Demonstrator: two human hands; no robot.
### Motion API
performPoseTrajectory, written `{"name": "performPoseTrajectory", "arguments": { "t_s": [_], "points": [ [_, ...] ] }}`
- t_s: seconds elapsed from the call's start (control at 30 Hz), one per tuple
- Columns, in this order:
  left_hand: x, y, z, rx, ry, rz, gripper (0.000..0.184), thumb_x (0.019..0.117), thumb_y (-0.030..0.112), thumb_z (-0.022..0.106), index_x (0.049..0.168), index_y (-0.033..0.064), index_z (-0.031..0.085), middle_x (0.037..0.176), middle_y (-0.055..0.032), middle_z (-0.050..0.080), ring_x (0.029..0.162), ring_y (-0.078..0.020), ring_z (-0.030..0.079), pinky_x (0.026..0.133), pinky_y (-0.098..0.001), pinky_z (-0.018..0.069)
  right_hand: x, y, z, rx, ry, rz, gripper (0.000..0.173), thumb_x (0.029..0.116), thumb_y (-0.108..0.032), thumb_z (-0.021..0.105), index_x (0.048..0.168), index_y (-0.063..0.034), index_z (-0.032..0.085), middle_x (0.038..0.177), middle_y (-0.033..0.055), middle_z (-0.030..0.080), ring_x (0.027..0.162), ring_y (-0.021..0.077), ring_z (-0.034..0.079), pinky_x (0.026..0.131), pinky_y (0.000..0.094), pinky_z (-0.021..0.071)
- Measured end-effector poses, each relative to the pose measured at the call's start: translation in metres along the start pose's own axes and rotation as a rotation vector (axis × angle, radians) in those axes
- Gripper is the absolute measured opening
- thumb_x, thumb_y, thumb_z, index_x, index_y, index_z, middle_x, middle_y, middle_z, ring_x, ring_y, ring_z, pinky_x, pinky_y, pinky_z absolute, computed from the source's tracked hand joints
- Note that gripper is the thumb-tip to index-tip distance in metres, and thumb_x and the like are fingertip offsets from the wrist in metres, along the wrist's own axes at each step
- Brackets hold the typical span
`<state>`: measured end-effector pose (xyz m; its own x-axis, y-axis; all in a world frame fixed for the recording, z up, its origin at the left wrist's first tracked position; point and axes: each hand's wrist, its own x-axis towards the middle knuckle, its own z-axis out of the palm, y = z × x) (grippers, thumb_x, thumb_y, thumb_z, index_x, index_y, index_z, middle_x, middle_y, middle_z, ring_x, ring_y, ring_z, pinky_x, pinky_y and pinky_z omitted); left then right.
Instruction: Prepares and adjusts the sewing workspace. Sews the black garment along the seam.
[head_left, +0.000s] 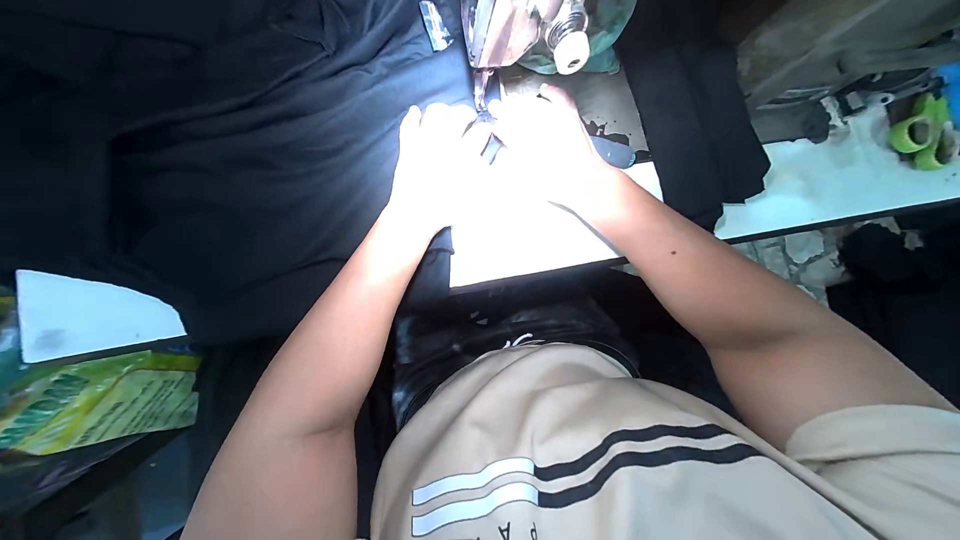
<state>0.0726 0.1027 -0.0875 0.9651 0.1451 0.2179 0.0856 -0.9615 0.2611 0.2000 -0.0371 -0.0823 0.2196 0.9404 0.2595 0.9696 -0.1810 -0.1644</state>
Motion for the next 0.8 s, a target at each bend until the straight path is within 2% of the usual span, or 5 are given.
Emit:
{"name": "performPoseTrajectory", "arguments": {
  "t_s": [0.1, 0.3, 0.4, 0.5, 0.8],
  "points": [
    [0.0, 0.0, 0.0, 0.0, -0.01, -0.001, 0.047, 0.0948, 0.016, 0.045, 0.137, 0.0092, 0.065, 0.141, -0.0186, 0.059, 0.135, -0.0404, 0.052, 0.11, -0.0684, 0.0308, -0.022, 0.003, -0.022, 0.178, 0.015, 0.062, 0.031, 0.1031, -0.008, 0.047, 0.123, 0.0022, 0.069, 0.129, 0.0212, 0.067, 0.127, 0.0347, 0.06, 0.113, 0.0523, 0.039],
    [-0.002, -0.001, 0.006, -0.006, 0.019, -0.002, 0.05, 0.0957, 0.02, 0.043, 0.141, 0.0194, 0.063, 0.144, -0.0183, 0.057, 0.138, -0.041, 0.049, 0.111, -0.0712, 0.0274, -0.134, 0.094, -0.105, 0.089, 0.627, 0.454, 0.035, 0.1052, -0.011, 0.045, 0.124, 0.017, 0.057, 0.123, 0.027, 0.062, 0.112, 0.022, 0.064, 0.099, 0.0318, 0.0528],
    [0.0, 0.001, 0.004, -0.004, 0.007, -0.013, 0.048, 0.0946, 0.021, 0.045, 0.138, 0.019, 0.065, 0.143, -0.0183, 0.057, 0.136, -0.0406, 0.05, 0.11, -0.0702, 0.0289, -0.169, 0.136, -0.097, -0.111, 0.512, 0.713, 0.047, 0.1056, -0.014, 0.042, 0.146, 0.0094, 0.048, 0.155, 0.0349, 0.039, 0.149, 0.0424, 0.034, 0.124, 0.042, 0.0283],
    [0.001, 0.0, 0.002, -0.004, 0.005, -0.012, 0.047, 0.0942, 0.02, 0.045, 0.136, 0.017, 0.066, 0.144, -0.0193, 0.057, 0.137, -0.0413, 0.05, 0.109, -0.0704, 0.0293, -0.186, 0.153, -0.069, -0.189, 0.519, 0.653, 0.047, 0.1033, -0.013, 0.046, 0.146, 0.0057, 0.05, 0.156, 0.0362, 0.037, 0.151, 0.0523, 0.026, 0.127, 0.0523, 0.0178],
    [0.008, 0.0, -0.002, 0.0, -0.042, -0.04, 0.049, 0.0947, 0.021, 0.044, 0.14, 0.0154, 0.063, 0.147, -0.0201, 0.054, 0.138, -0.0428, 0.048, 0.108, -0.0721, 0.0287, -0.179, 0.137, -0.075, -0.182, 0.308, 0.802, 0.041, 0.1027, -0.008, 0.043, 0.137, 0.0042, 0.061, 0.142, 0.0325, 0.055, 0.137, 0.046, 0.05, 0.117, 0.0534, 0.0364]
  ]
}}
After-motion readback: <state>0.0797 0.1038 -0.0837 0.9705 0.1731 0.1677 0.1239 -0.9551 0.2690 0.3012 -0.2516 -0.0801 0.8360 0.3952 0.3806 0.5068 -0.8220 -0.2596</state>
